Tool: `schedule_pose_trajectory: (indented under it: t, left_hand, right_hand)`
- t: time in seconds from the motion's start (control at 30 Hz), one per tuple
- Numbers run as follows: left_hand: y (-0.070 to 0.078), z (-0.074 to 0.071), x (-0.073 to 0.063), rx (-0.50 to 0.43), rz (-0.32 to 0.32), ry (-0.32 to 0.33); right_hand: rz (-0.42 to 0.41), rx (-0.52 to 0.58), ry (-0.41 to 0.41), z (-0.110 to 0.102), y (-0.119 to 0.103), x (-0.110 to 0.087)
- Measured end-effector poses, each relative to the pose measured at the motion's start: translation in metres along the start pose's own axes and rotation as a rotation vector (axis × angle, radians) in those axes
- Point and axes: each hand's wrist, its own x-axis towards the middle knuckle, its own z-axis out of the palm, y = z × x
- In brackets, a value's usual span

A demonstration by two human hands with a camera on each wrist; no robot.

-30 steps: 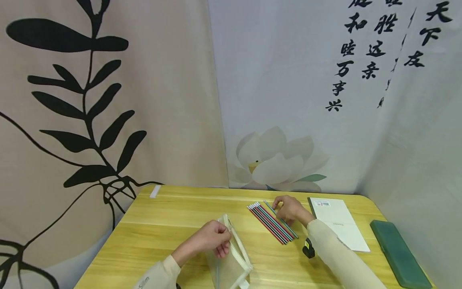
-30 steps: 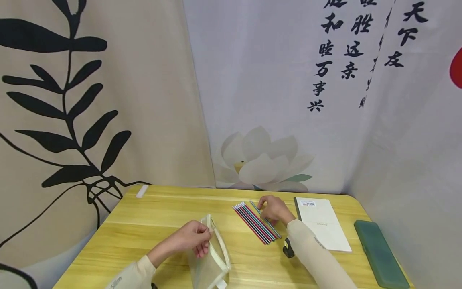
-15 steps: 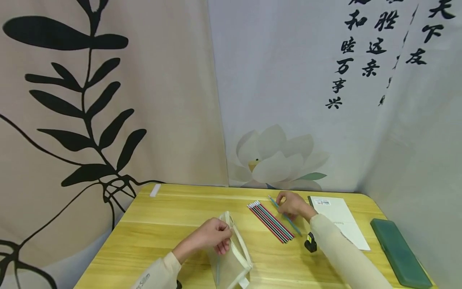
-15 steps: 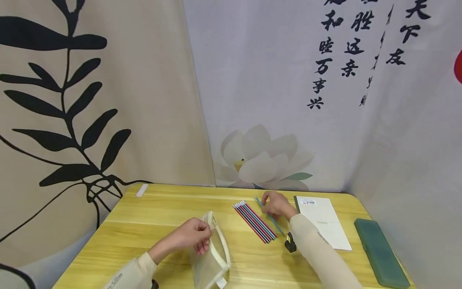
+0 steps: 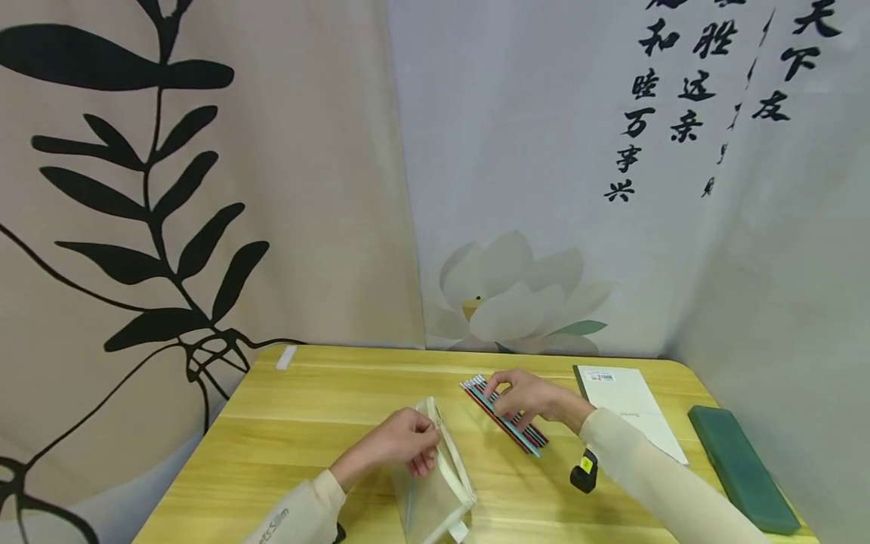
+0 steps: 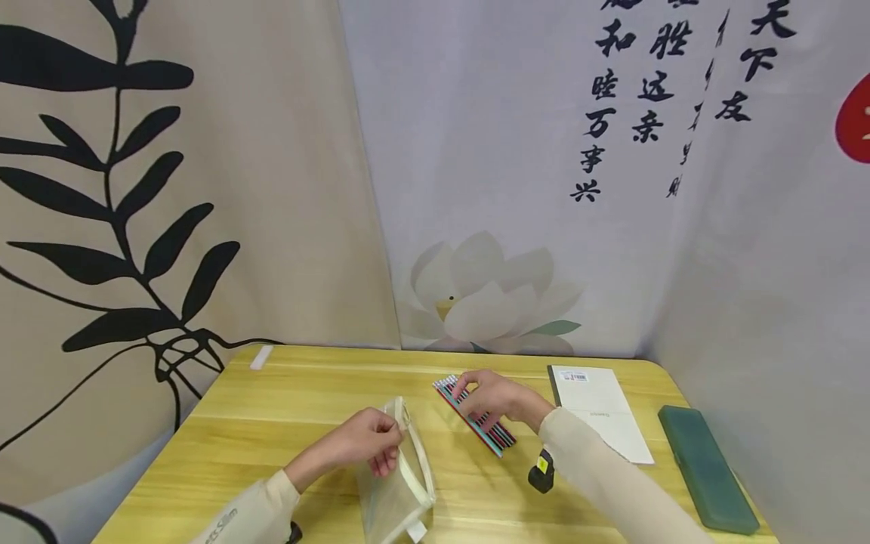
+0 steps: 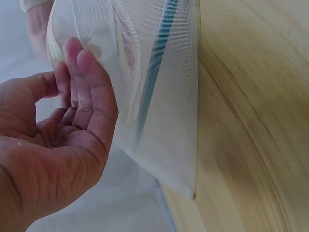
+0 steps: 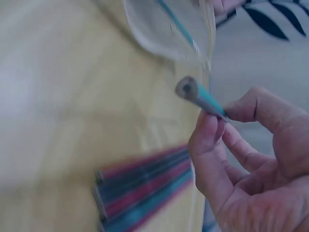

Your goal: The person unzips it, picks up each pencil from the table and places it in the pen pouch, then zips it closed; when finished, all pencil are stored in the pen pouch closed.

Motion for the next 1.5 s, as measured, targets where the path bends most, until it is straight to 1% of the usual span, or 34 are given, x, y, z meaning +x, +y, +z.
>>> schedule_pose_trajectory:
  t: [0.17, 0.3, 0.5, 0.7, 0.87, 1.07, 1.33, 1.5]
  left_hand:
    - [0.001, 0.003, 0.001, 0.008, -0.002, 0.009]
    - [0.002, 0.005, 0.002, 0.005, 0.006, 0.003]
    - [0.003, 0.009, 0.004, 0.012, 0.021, -0.006]
    - [0.004, 0.010, 0.003, 0.026, 0.031, -0.008]
    - [0.005, 0.010, 0.002, 0.024, 0.043, -0.037]
    - [0.004, 0.011, 0.000, 0.017, 0.065, -0.068]
    - [0.004, 0.012, 0.001, 0.019, 0.082, -0.073]
    - [0.004, 0.011, 0.000, 0.027, 0.093, -0.069]
  right_hand:
    - [-0.023, 0.056, -0.103, 0.027, -0.005, -0.007]
    - [-0.010, 0.070, -0.147, 0.041, -0.008, -0.012]
    - [0.003, 0.073, -0.166, 0.051, -0.008, -0.011]
    - [-0.027, 0.164, -0.216, 0.059, 0.000, -0.005]
    - [-0.063, 0.222, -0.243, 0.064, 0.005, -0.002]
    - [-0.070, 0.252, -0.220, 0.070, 0.007, 0.002]
    - [-0.084, 0.314, -0.118, 0.086, -0.002, -0.002]
    - [-0.110, 0.313, -0.063, 0.094, -0.003, -0.002]
